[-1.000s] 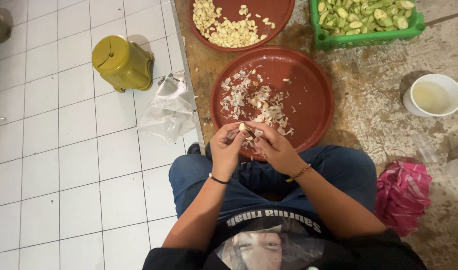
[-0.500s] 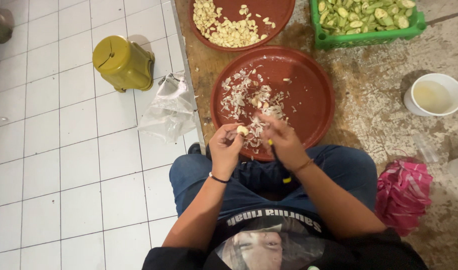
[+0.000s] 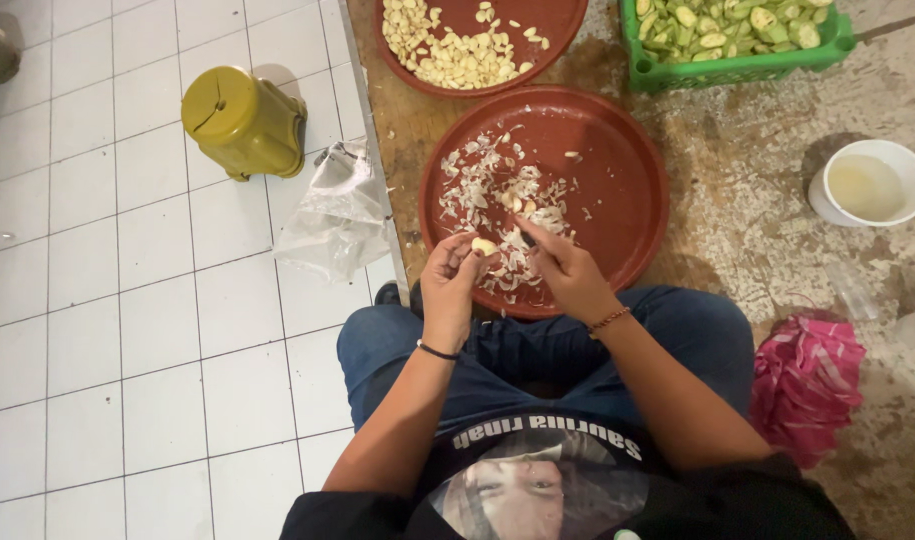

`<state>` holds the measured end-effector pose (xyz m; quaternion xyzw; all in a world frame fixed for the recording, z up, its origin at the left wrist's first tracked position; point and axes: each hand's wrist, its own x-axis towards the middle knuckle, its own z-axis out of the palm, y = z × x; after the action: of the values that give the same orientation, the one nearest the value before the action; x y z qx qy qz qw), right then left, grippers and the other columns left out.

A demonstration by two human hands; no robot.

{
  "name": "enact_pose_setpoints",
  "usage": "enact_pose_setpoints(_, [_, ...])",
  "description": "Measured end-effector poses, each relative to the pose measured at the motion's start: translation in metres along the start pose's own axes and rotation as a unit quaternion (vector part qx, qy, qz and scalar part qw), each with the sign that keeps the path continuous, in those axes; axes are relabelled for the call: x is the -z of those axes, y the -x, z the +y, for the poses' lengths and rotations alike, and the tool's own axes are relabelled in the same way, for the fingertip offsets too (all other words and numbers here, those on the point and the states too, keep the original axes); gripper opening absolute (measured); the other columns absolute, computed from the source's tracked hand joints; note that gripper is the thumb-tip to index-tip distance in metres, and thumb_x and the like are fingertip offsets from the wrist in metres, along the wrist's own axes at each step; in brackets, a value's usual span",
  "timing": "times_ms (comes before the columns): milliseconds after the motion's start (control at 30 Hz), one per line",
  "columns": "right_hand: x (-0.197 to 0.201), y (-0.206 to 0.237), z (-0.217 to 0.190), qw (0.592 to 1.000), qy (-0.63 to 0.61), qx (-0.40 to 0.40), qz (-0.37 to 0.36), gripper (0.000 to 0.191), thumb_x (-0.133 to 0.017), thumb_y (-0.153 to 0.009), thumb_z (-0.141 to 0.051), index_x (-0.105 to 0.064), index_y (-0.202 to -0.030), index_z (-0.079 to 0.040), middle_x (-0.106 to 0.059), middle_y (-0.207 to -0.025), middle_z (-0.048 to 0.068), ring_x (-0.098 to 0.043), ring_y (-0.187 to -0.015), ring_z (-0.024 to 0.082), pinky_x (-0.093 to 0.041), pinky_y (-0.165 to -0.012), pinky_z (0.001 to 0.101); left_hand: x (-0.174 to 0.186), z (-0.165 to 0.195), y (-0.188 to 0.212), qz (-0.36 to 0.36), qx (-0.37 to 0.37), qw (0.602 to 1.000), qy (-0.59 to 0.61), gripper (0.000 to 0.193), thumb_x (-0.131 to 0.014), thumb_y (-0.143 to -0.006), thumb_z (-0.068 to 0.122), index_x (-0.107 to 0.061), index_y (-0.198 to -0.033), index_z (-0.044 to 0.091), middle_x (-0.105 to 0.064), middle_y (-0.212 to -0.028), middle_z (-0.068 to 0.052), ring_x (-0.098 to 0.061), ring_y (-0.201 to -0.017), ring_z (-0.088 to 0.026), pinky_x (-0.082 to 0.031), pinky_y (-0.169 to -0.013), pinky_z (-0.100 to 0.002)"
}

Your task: The person sits on the floor and peels small, light-colored fruits using a yellow utility knife. The peeled fruit is placed into a brown tray, while the peels accumulate in a separate tray. The person works continuously, handling each fruit one at a time.

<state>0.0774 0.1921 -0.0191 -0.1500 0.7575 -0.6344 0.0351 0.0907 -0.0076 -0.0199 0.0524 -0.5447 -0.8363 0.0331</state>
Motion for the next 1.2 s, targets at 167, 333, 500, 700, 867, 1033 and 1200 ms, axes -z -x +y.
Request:
enact_pose_setpoints(167, [-0.002,0.0,-0.025,0.998,0.015,-0.03,-0.049,0.054,-0.054,-0.102,-0.008,-0.049,-0.154,-0.016,-0.065,-0.083,0.002,-0.059,-0.074,0.007,-0.051,-0.07,0.0245,0.002,-0.009,-0.002,-0.009,-0.021,1.0,-0.009,0.024,-0.058,-0.101,-0.001,-0.06,-0.124,-0.003,-0.072,-0.111,-0.009,-0.073,-0.1,-0.017,-0.058,-0.088,-0.027])
enact_pose_setpoints(333, [-0.008,0.002,-0.049,0.993,-0.044,-0.058,-0.097,0.055,-0.053,-0.1,-0.008,-0.045,-0.154,-0.012,-0.062,-0.08,0.0,-0.057,-0.072,0.006,-0.05,-0.066,0.025,0.002,-0.016,-0.001,-0.011,-0.047,0.998,-0.036,0.023,-0.06,-0.102,-0.004,-0.062,-0.126,-0.006,-0.072,-0.113,-0.01,-0.067,-0.1,-0.013,-0.054,-0.088,-0.025])
enact_pose_setpoints(500, [-0.007,0.003,-0.057,0.994,-0.005,-0.061,-0.089,0.054,-0.052,-0.101,-0.008,-0.047,-0.154,-0.013,-0.057,-0.073,0.002,-0.052,-0.065,0.009,-0.047,-0.061,0.0271,0.002,-0.015,0.0,-0.013,-0.039,0.999,-0.027,0.023,-0.058,-0.102,-0.003,-0.062,-0.124,-0.005,-0.072,-0.111,-0.01,-0.07,-0.097,-0.013,-0.056,-0.087,-0.025])
enact_pose_setpoints(700, [-0.007,0.003,-0.057,0.996,0.016,-0.023,-0.082,0.052,-0.053,-0.1,-0.006,-0.051,-0.151,-0.012,-0.057,-0.071,0.004,-0.054,-0.064,0.01,-0.049,-0.061,0.0279,0.001,-0.012,0.001,-0.006,-0.027,1.0,-0.007,0.022,-0.058,-0.101,-0.002,-0.061,-0.123,-0.005,-0.072,-0.108,-0.009,-0.072,-0.094,-0.015,-0.059,-0.084,-0.027])
enact_pose_setpoints(867, [-0.008,0.004,-0.052,0.997,0.026,-0.008,-0.074,0.049,-0.054,-0.1,-0.006,-0.055,-0.148,-0.012,-0.058,-0.07,0.004,-0.054,-0.063,0.011,-0.049,-0.061,0.0284,0.003,-0.014,0.001,0.004,-0.017,1.0,-0.025,0.023,-0.06,-0.101,-0.002,-0.062,-0.124,-0.005,-0.072,-0.108,-0.01,-0.072,-0.093,-0.015,-0.058,-0.083,-0.027])
enact_pose_setpoints(1033, [-0.009,0.002,-0.036,0.995,0.053,-0.063,-0.059,0.049,-0.053,-0.1,-0.007,-0.056,-0.148,-0.016,-0.052,-0.065,0.004,-0.048,-0.057,0.011,-0.043,-0.055,0.028,0.002,-0.014,0.003,-0.019,-0.048,0.996,-0.068,0.023,-0.059,-0.103,0.0,-0.062,-0.125,-0.006,-0.071,-0.112,-0.01,-0.073,-0.098,-0.017,-0.057,-0.087,-0.027])
enact_pose_setpoints(1200, [-0.001,0.002,-0.021,0.989,-0.125,-0.041,-0.065,0.048,-0.05,-0.106,-0.008,-0.05,-0.154,-0.01,-0.051,-0.078,-0.004,-0.047,-0.071,0.005,-0.044,-0.065,0.0228,0.001,-0.01,0.002,-0.004,-0.036,0.998,-0.05,0.026,-0.058,-0.102,0.001,-0.06,-0.127,-0.004,-0.071,-0.113,-0.008,-0.074,-0.1,-0.018,-0.059,-0.088,-0.028])
